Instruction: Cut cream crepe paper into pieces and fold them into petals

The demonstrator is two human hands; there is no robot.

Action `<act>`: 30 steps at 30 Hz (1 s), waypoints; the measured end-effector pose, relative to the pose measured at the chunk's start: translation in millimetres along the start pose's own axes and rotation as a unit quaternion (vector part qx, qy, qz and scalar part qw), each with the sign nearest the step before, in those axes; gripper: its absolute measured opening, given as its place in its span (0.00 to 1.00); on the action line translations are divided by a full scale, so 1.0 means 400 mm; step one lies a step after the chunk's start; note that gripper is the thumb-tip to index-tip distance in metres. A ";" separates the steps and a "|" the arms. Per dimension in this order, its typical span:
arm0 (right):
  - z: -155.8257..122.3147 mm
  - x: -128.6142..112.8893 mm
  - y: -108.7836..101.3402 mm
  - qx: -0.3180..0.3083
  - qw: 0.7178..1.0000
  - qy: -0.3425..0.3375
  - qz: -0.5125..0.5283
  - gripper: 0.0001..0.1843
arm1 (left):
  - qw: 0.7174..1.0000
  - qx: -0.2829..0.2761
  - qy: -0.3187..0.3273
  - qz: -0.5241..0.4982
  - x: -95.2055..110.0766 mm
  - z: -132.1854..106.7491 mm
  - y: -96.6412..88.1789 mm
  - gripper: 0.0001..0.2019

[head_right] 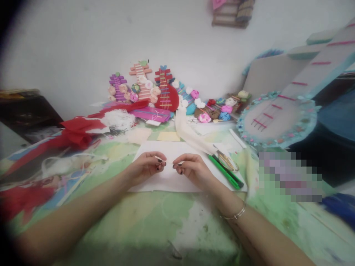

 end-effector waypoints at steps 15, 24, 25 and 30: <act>-0.012 0.001 0.022 -0.066 0.977 -0.050 -0.198 0.13 | 0.988 0.113 0.092 0.054 -0.008 0.010 -0.005 0.22; -0.001 -0.009 0.013 0.040 0.960 -0.087 -0.262 0.09 | 0.939 0.153 0.128 0.278 0.017 -0.013 0.020 0.24; 0.000 -0.008 0.015 0.043 0.959 -0.085 -0.265 0.11 | 0.930 0.145 0.135 0.310 0.016 -0.017 0.030 0.24; 0.001 0.003 0.034 0.009 0.963 -0.071 -0.259 0.16 | 0.895 0.110 0.179 0.392 -0.001 -0.024 0.065 0.27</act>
Point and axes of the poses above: each hand's wrist, its own z-axis towards the middle knuckle, its own y-axis out of the palm, x = y × z, the point moved 3 cm from there along z, towards the middle knuckle, and after that the axes turned 5 degrees about -y, right-handed, at the moved point
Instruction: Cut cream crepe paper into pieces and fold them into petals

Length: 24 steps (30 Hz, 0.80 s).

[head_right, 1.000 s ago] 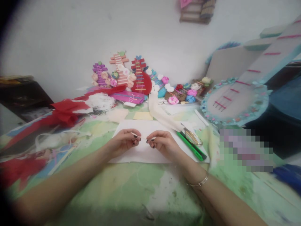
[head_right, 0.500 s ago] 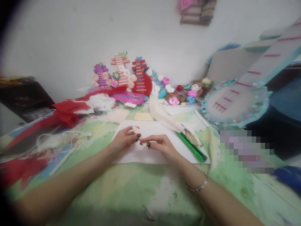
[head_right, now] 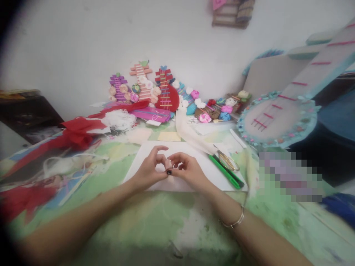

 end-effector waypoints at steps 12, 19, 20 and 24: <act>-0.005 -0.014 -0.006 0.004 0.997 -0.010 0.075 0.11 | 0.997 0.021 0.044 -0.053 0.015 -0.004 -0.006 0.15; -0.008 -0.022 -0.013 0.008 0.998 -0.028 0.057 0.08 | 0.998 0.015 0.050 -0.038 0.018 -0.002 -0.007 0.06; -0.008 -0.022 -0.015 0.013 0.998 -0.028 0.052 0.08 | 0.998 0.015 0.044 -0.037 0.018 -0.002 -0.007 0.05; -0.005 -0.020 -0.022 0.032 0.999 -0.026 0.035 0.09 | 0.998 0.010 0.030 -0.047 0.019 -0.003 -0.010 0.06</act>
Point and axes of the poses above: each hand's wrist, its own z-axis towards the middle knuckle, its own y-axis out of the palm, x = y × z, the point moved 3 cm from there along z, towards the middle knuckle, and after that the axes turned 5 degrees about -y, right-handed, at the moved point
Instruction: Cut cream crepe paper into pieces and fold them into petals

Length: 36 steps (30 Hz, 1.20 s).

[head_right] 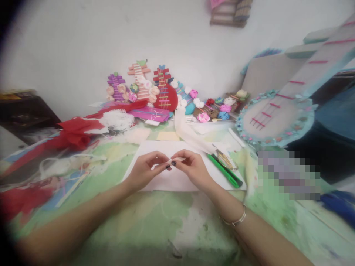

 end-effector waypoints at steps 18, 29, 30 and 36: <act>0.010 0.012 -0.021 0.040 0.998 0.009 -0.038 0.09 | 0.999 0.031 -0.005 0.035 -0.006 0.005 -0.008 0.03; 0.015 -0.004 -0.045 0.058 0.991 0.044 -0.116 0.07 | 0.999 0.028 -0.019 0.041 -0.012 0.003 -0.009 0.02; 0.015 -0.007 -0.047 0.057 0.990 0.042 -0.122 0.07 | 0.999 0.024 -0.025 0.034 -0.013 0.003 -0.009 0.03; 0.011 -0.003 -0.037 0.019 0.993 0.015 -0.115 0.12 | 0.999 -0.003 -0.049 0.017 -0.022 0.004 -0.003 0.05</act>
Point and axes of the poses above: each hand's wrist, its own z-axis towards the middle knuckle, its own y-axis out of the palm, x = y × z, the point moved 3 cm from there along z, towards the middle knuckle, and after that the axes turned 5 degrees about -y, right-handed, at the moved point
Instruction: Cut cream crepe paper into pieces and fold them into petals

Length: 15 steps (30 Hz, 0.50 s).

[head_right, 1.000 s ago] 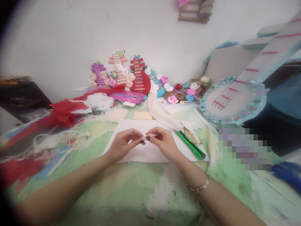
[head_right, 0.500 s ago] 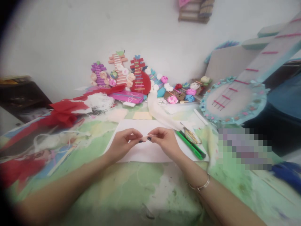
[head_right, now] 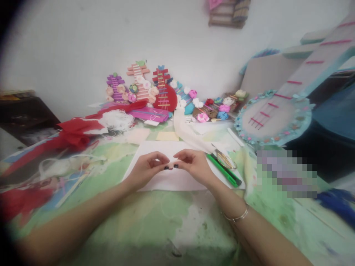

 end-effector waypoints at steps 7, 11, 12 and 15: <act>-0.009 -0.006 0.023 -0.058 0.998 -0.021 0.030 0.10 | 1.000 -0.011 0.005 0.012 -0.005 0.005 0.004 0.06; -0.009 -0.007 0.022 -0.055 0.998 -0.031 0.026 0.09 | 1.000 -0.023 -0.005 -0.004 -0.008 0.005 0.006 0.07; -0.009 -0.006 0.021 -0.053 0.998 -0.032 0.018 0.09 | 1.000 -0.025 -0.006 -0.006 -0.008 0.004 0.007 0.07; -0.008 -0.006 0.017 -0.040 0.997 -0.042 -0.044 0.07 | 1.000 -0.030 -0.004 -0.004 -0.009 0.002 0.009 0.07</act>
Point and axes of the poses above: each hand's wrist, its own z-axis towards the middle knuckle, its own y-axis out of the palm, x = y × z, the point moved 3 cm from there along z, towards the middle knuckle, and after that the axes turned 5 degrees about -y, right-handed, at the moved point
